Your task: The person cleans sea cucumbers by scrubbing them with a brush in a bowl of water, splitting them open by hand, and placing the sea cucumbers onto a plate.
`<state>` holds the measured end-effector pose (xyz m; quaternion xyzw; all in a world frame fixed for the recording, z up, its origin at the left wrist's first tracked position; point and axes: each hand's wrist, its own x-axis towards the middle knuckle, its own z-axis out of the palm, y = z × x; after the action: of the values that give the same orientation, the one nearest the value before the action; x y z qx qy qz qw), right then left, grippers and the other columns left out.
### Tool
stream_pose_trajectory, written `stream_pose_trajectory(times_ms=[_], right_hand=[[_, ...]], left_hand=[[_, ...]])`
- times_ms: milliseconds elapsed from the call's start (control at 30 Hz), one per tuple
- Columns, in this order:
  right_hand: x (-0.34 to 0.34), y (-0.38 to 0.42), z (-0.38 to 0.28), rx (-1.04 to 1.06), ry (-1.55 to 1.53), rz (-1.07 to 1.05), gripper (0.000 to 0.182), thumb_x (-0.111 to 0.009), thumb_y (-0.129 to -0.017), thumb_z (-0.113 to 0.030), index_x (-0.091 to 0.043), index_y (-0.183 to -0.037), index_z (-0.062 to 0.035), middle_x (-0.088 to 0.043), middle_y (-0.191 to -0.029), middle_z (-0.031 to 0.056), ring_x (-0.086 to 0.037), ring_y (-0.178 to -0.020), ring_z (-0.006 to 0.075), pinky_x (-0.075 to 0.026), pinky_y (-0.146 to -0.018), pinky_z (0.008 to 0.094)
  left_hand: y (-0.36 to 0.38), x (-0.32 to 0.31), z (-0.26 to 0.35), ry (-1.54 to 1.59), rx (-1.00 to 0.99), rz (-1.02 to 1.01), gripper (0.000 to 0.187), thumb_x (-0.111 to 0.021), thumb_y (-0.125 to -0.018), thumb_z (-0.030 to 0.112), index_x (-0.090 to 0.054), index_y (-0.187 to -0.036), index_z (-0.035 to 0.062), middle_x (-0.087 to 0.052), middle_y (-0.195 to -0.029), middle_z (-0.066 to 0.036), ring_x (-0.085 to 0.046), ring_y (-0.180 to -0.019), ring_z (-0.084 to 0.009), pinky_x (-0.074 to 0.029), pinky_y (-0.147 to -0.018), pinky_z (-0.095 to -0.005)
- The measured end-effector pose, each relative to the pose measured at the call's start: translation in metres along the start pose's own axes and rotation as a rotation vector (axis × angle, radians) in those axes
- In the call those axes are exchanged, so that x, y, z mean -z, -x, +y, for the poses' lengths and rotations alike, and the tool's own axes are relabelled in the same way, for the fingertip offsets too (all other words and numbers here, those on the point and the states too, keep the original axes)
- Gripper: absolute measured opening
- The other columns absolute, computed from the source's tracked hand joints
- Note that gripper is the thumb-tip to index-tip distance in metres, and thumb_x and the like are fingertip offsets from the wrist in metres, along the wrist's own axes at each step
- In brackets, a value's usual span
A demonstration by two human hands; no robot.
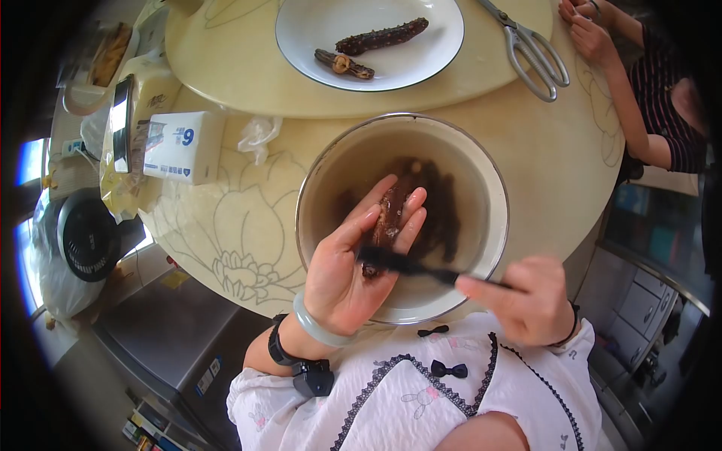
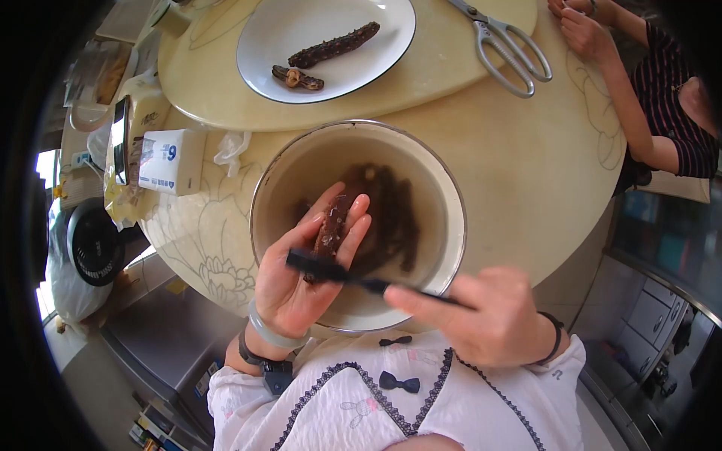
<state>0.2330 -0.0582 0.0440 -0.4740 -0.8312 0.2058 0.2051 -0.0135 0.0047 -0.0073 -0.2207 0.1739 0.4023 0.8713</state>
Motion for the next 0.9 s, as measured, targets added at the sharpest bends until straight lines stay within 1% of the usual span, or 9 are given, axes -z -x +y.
stream_pose_trajectory(times_ms=[100,167,300,500,633,667,767,833,900], right_hand=[[0.000,-0.003,-0.004,0.043,-0.049,-0.072,0.063,-0.068,-0.067,-0.006,-0.075,-0.128,-0.0201,-0.034,-0.062,-0.0011,-0.036,-0.043,0.0149,-0.032,-0.043,0.0310],[-0.002,-0.008,0.004,-0.102,0.125,-0.021,0.056,-0.066,-0.067,-0.001,-0.078,-0.120,-0.0159,-0.057,-0.069,-0.0001,-0.043,-0.048,0.0181,-0.034,-0.049,0.0337],[-0.006,-0.002,-0.002,0.043,-0.039,0.015,0.063,-0.066,-0.069,-0.005,-0.074,-0.130,-0.0208,-0.032,-0.061,-0.0006,-0.035,-0.043,0.0147,-0.032,-0.044,0.0307],[-0.006,-0.010,0.006,-0.079,0.150,0.014,0.056,-0.068,-0.068,-0.002,-0.077,-0.122,-0.0143,-0.038,-0.061,-0.0003,-0.039,-0.046,0.0183,-0.031,-0.047,0.0351],[0.003,-0.005,-0.009,0.015,-0.111,-0.111,0.055,-0.067,-0.070,-0.001,-0.077,-0.122,-0.0142,-0.036,-0.062,0.0020,-0.038,-0.046,0.0195,-0.030,-0.048,0.0356],[-0.001,-0.005,-0.009,0.014,-0.041,-0.077,0.054,-0.067,-0.070,0.000,-0.077,-0.121,-0.0141,-0.051,-0.066,0.0022,-0.043,-0.048,0.0184,-0.033,-0.048,0.0336],[-0.003,-0.011,0.006,-0.071,0.159,-0.033,0.056,-0.068,-0.068,-0.001,-0.077,-0.121,-0.0149,-0.062,-0.074,0.0014,-0.046,-0.049,0.0170,-0.036,-0.049,0.0321],[-0.002,-0.010,0.004,-0.096,0.148,-0.012,0.056,-0.067,-0.069,-0.001,-0.076,-0.123,-0.0150,-0.059,-0.071,0.0005,-0.045,-0.049,0.0175,-0.035,-0.049,0.0327],[0.003,-0.008,-0.004,0.009,-0.117,-0.072,0.056,-0.066,-0.072,0.000,-0.075,-0.125,-0.0139,-0.040,-0.062,0.0014,-0.040,-0.048,0.0195,-0.032,-0.048,0.0351]], left_hand=[[-0.001,-0.011,-0.008,-0.132,-0.055,0.128,0.048,-0.033,-0.107,0.005,-0.030,-0.155,-0.0002,-0.048,-0.148,-0.025,-0.049,-0.139,-0.0335,-0.044,-0.117,-0.0414],[0.000,-0.009,-0.008,-0.203,-0.098,0.192,0.048,-0.032,-0.107,0.005,-0.030,-0.155,-0.0005,-0.047,-0.149,-0.026,-0.049,-0.139,-0.0333,-0.044,-0.118,-0.0416],[0.002,-0.010,-0.003,-0.130,-0.012,0.079,0.047,-0.032,-0.107,0.004,-0.032,-0.154,-0.0014,-0.045,-0.150,-0.025,-0.047,-0.141,-0.0331,-0.044,-0.118,-0.0421],[0.001,-0.002,-0.005,-0.088,-0.001,0.069,0.045,-0.032,-0.107,0.004,-0.034,-0.152,-0.0016,-0.045,-0.150,-0.026,-0.045,-0.143,-0.0327,-0.043,-0.118,-0.0420],[0.001,-0.012,-0.004,-0.102,-0.011,0.109,0.045,-0.033,-0.108,0.005,-0.035,-0.152,-0.0014,-0.045,-0.150,-0.024,-0.045,-0.143,-0.0321,-0.044,-0.118,-0.0416],[0.000,-0.008,-0.003,-0.102,-0.008,0.108,0.045,-0.033,-0.108,0.005,-0.035,-0.152,-0.0014,-0.045,-0.150,-0.024,-0.045,-0.143,-0.0321,-0.044,-0.118,-0.0416],[0.000,0.003,-0.002,-0.083,0.017,0.051,0.045,-0.034,-0.107,0.005,-0.035,-0.152,-0.0014,-0.046,-0.150,-0.024,-0.046,-0.142,-0.0315,-0.044,-0.118,-0.0411],[0.001,0.002,-0.002,-0.093,0.032,-0.004,0.045,-0.034,-0.107,0.005,-0.035,-0.152,-0.0010,-0.046,-0.149,-0.024,-0.047,-0.141,-0.0315,-0.043,-0.118,-0.0406],[0.002,-0.008,-0.004,-0.129,0.006,0.056,0.046,-0.035,-0.107,0.005,-0.035,-0.153,-0.0007,-0.047,-0.148,-0.025,-0.047,-0.141,-0.0315,-0.043,-0.118,-0.0404]])
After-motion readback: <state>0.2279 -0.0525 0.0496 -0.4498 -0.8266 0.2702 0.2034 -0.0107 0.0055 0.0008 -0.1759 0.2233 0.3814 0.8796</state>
